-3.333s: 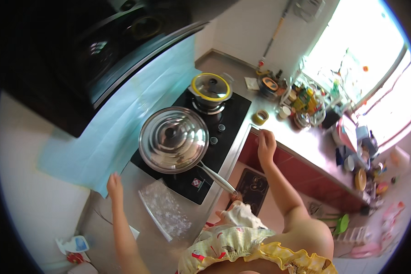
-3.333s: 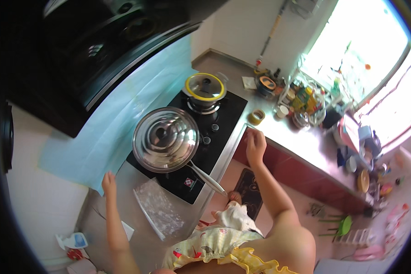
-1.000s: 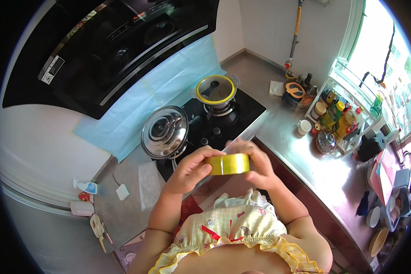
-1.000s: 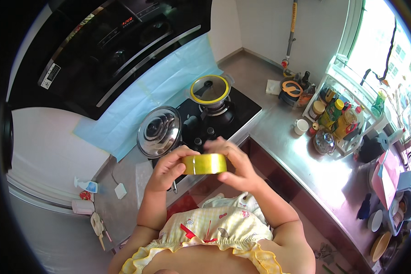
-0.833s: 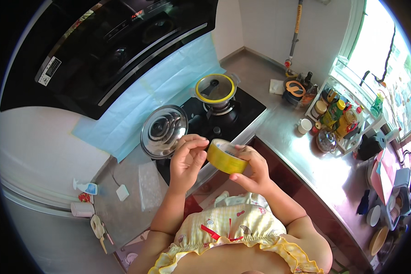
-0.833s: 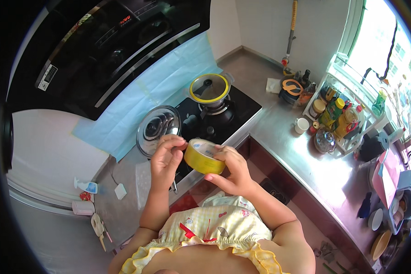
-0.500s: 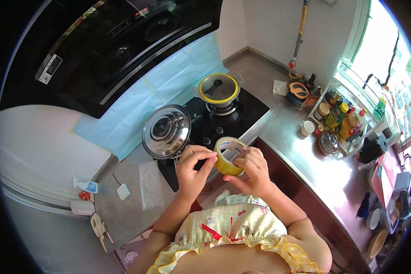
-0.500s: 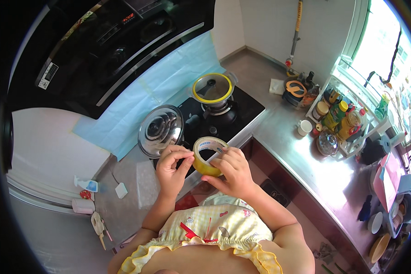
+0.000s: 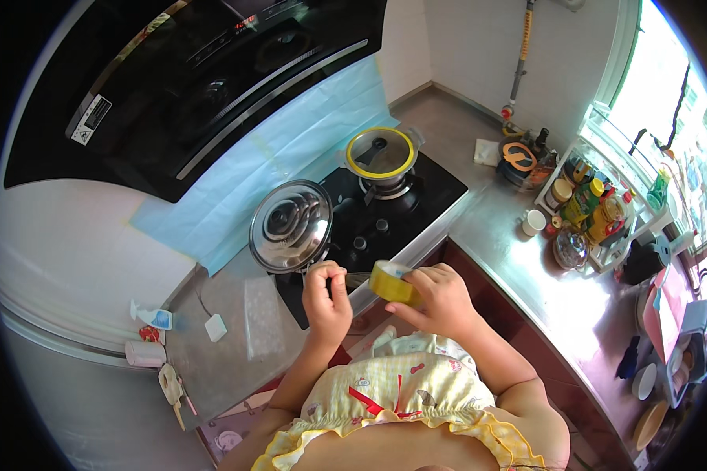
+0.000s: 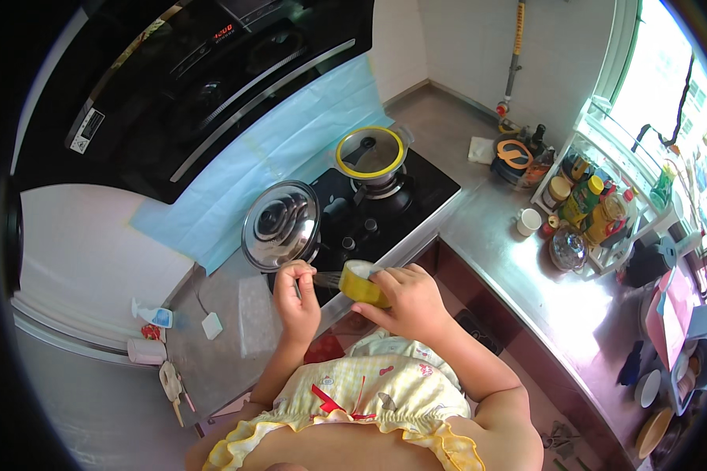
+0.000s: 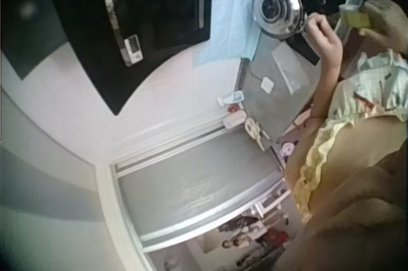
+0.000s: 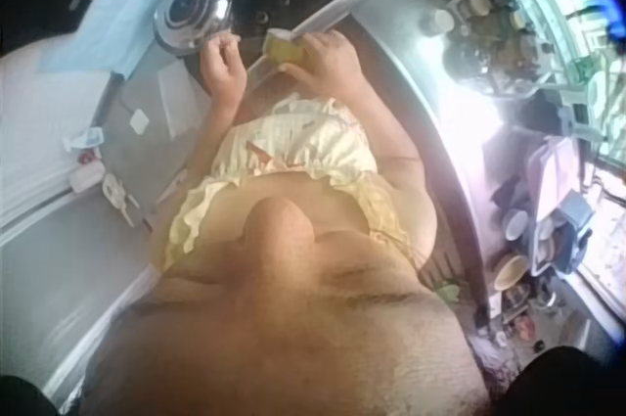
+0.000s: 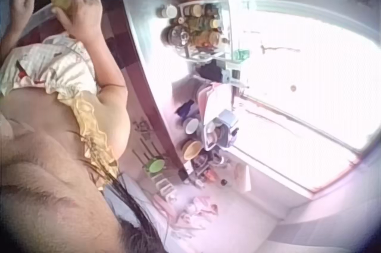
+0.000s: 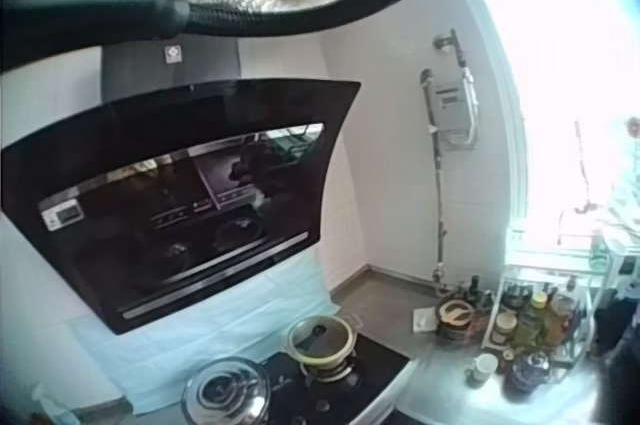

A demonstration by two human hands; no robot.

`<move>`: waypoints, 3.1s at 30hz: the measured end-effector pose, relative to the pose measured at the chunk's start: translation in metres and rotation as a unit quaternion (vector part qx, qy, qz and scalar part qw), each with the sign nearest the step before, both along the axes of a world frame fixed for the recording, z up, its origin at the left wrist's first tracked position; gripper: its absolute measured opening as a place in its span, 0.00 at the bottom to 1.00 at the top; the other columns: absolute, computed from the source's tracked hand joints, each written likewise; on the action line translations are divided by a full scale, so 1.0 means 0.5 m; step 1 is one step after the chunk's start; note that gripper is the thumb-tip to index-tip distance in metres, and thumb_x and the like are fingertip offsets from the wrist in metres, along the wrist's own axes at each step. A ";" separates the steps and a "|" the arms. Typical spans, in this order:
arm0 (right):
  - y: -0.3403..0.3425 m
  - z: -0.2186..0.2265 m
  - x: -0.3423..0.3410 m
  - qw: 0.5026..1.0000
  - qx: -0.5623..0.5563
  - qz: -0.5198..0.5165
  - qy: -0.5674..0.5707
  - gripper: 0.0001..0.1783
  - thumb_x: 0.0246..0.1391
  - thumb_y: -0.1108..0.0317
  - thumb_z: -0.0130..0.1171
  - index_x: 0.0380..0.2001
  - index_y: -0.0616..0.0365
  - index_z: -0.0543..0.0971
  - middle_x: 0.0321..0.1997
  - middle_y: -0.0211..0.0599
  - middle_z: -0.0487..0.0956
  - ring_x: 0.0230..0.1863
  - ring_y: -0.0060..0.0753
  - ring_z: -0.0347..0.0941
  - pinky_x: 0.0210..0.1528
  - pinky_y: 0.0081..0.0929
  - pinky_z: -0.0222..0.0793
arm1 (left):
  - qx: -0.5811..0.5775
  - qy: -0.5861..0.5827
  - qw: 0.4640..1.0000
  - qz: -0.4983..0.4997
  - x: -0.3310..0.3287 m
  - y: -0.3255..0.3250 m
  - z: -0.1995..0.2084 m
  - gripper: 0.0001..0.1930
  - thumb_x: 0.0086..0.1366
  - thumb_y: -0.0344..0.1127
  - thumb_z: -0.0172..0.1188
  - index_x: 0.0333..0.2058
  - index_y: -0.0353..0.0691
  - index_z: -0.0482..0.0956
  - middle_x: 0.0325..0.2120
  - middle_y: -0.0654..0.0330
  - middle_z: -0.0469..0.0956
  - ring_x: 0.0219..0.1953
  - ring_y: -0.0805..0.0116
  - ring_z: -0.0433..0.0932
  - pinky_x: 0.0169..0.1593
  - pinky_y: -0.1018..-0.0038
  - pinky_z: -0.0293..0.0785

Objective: The person applies a light blue protective film to the kitchen wall above the stove using yellow tape. They smooth the film, cut the tape, and secure the edges. The person then cleans the countertop with a blue cloth and washes the cloth in the sink.

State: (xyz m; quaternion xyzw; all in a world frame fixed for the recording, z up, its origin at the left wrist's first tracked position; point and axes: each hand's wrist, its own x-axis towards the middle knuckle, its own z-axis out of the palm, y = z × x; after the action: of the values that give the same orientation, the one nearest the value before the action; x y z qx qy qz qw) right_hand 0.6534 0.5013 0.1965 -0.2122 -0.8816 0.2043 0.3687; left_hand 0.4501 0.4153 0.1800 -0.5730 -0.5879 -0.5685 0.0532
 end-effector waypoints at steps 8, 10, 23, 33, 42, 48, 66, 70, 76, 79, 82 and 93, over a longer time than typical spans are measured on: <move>0.029 0.052 0.054 0.994 0.028 0.080 0.067 0.28 0.40 0.45 0.74 0.29 0.59 0.77 0.23 0.37 0.76 0.26 0.42 0.73 0.36 0.35 0.66 | -0.084 -0.181 0.959 -0.203 0.003 -0.039 0.073 0.03 0.69 0.25 0.56 0.38 0.36 0.70 0.34 0.60 0.73 0.38 0.72 0.74 0.58 0.62 0.72; 0.033 0.074 0.070 0.989 0.024 0.123 0.082 0.28 0.41 0.45 0.74 0.29 0.59 0.77 0.22 0.37 0.75 0.26 0.43 0.72 0.38 0.34 0.66 | -0.070 -0.166 0.967 -0.182 0.014 -0.045 0.099 0.06 0.66 0.22 0.59 0.37 0.36 0.70 0.34 0.61 0.73 0.38 0.72 0.74 0.57 0.62 0.73; -0.061 0.295 0.236 0.764 0.546 -0.184 0.289 0.19 0.59 0.45 0.57 0.38 0.49 0.77 0.27 0.21 0.71 0.25 0.23 0.66 0.28 0.25 0.54 | 0.340 0.124 0.929 -0.084 0.087 -0.197 0.288 0.12 0.68 0.42 0.60 0.30 0.50 0.67 0.27 0.71 0.62 0.29 0.73 0.64 0.62 0.62 0.66; -0.029 0.275 0.269 0.756 0.519 -0.184 0.355 0.12 0.60 0.57 0.58 0.35 0.54 0.77 0.28 0.26 0.73 0.26 0.23 0.67 0.30 0.24 0.62 | 0.388 0.121 0.912 -0.056 0.179 -0.169 0.291 0.09 0.71 0.44 0.57 0.35 0.51 0.69 0.28 0.72 0.59 0.32 0.74 0.61 0.70 0.59 0.56; 0.168 0.154 0.293 0.844 0.103 -0.372 0.372 0.08 0.57 0.66 0.62 0.30 0.58 0.76 0.29 0.31 0.74 0.28 0.27 0.68 0.35 0.28 0.67 | 0.496 -0.012 0.851 0.171 0.203 -0.132 0.313 0.13 0.66 0.39 0.63 0.32 0.43 0.66 0.28 0.65 0.61 0.31 0.66 0.64 0.61 0.54 0.69; 0.436 -0.400 0.254 0.916 0.124 -0.377 -0.054 0.15 0.47 0.58 0.70 0.28 0.54 0.76 0.36 0.37 0.78 0.43 0.44 0.73 0.54 0.42 0.62 | 0.275 0.134 0.948 0.091 0.049 -0.070 0.234 0.14 0.66 0.42 0.63 0.34 0.44 0.66 0.30 0.62 0.68 0.31 0.69 0.69 0.55 0.53 0.74; 0.231 -0.031 -0.364 0.895 0.277 0.080 0.339 0.23 0.33 0.63 0.78 0.36 0.34 0.80 0.38 0.25 0.69 0.40 0.29 0.68 0.51 0.39 0.62 | 0.303 -0.203 0.931 0.007 -0.196 0.221 0.095 0.10 0.73 0.40 0.55 0.38 0.44 0.64 0.33 0.64 0.64 0.36 0.73 0.64 0.54 0.65 0.67; 0.239 -0.029 -0.408 0.903 0.260 0.086 0.332 0.18 0.36 0.62 0.74 0.35 0.36 0.82 0.38 0.22 0.71 0.42 0.28 0.69 0.52 0.36 0.60 | 0.276 -0.232 0.933 -0.004 -0.231 0.253 0.065 0.10 0.73 0.41 0.55 0.40 0.43 0.66 0.35 0.65 0.66 0.38 0.74 0.66 0.54 0.67 0.68; 0.309 -0.061 -0.403 0.921 -0.034 0.106 0.373 0.07 0.39 0.71 0.65 0.25 0.52 0.78 0.38 0.35 0.73 0.38 0.39 0.69 0.41 0.35 0.63 | 0.208 -0.256 0.944 0.008 -0.285 0.275 0.019 0.06 0.73 0.34 0.53 0.41 0.41 0.67 0.36 0.63 0.67 0.39 0.72 0.68 0.54 0.66 0.69; 0.368 -0.079 -0.405 0.911 -0.129 0.190 0.343 0.11 0.39 0.68 0.67 0.28 0.55 0.77 0.37 0.38 0.74 0.39 0.41 0.70 0.41 0.33 0.64 | 0.130 -0.252 0.959 0.018 -0.309 0.282 0.009 0.07 0.70 0.32 0.57 0.39 0.39 0.67 0.32 0.61 0.69 0.36 0.71 0.69 0.50 0.66 0.72; 0.400 -0.093 -0.414 0.879 -0.236 0.210 0.356 0.14 0.39 0.65 0.70 0.29 0.56 0.77 0.37 0.39 0.74 0.39 0.41 0.70 0.44 0.33 0.64 | 0.070 -0.246 0.966 0.046 -0.322 0.299 -0.005 0.06 0.69 0.28 0.57 0.39 0.38 0.68 0.34 0.59 0.71 0.37 0.71 0.71 0.49 0.68 0.74; 0.629 -0.084 -0.528 0.957 -0.036 0.078 0.277 0.08 0.42 0.78 0.66 0.27 0.58 0.76 0.30 0.35 0.76 0.32 0.42 0.71 0.34 0.33 0.67 | -0.236 -0.279 0.931 0.015 -0.521 0.398 -0.020 0.10 0.71 0.30 0.55 0.44 0.29 0.79 0.38 0.56 0.82 0.42 0.68 0.80 0.47 0.72 0.76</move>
State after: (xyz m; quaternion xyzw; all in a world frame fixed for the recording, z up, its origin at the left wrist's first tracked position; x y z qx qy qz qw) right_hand 0.3892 0.8157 0.1543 -0.0914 -0.7508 0.3152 0.5732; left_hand 0.1898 0.6144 0.1699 -0.3786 -0.7050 -0.5490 -0.2411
